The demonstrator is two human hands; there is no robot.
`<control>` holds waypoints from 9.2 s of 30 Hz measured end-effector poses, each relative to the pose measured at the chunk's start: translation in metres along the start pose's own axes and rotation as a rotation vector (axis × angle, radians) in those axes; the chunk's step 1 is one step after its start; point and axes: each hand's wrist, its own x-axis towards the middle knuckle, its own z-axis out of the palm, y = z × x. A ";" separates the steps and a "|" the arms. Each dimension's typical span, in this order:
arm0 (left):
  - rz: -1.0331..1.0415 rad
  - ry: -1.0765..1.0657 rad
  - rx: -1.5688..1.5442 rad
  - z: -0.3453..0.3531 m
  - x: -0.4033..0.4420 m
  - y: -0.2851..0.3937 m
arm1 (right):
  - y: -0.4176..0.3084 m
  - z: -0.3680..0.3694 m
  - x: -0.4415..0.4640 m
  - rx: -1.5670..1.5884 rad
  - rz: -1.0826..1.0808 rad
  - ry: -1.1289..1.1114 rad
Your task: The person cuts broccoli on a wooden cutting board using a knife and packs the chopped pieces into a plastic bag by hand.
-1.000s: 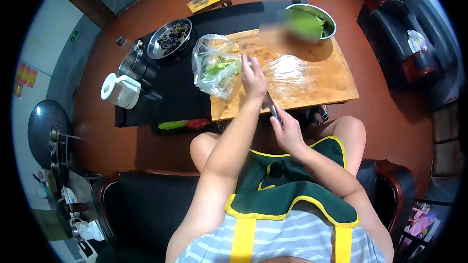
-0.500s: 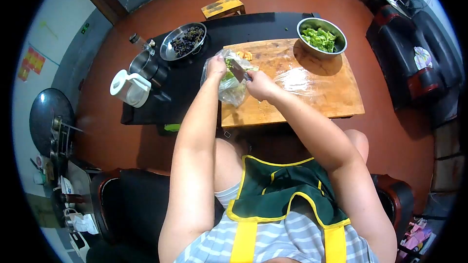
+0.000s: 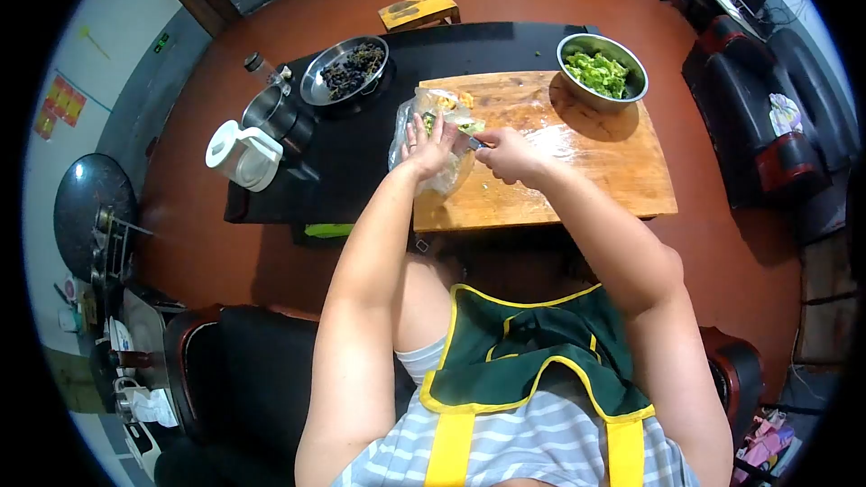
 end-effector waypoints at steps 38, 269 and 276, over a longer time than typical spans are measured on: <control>0.224 0.472 0.841 -0.032 -0.026 0.040 | 0.230 0.029 -0.174 -0.158 0.004 0.767; 0.066 0.227 -0.715 -0.034 0.001 0.013 | 0.052 -0.078 -0.070 -0.770 -0.485 0.321; 0.052 0.071 -2.126 -0.032 -0.052 0.029 | 0.140 -0.070 -0.167 -0.349 -0.317 0.417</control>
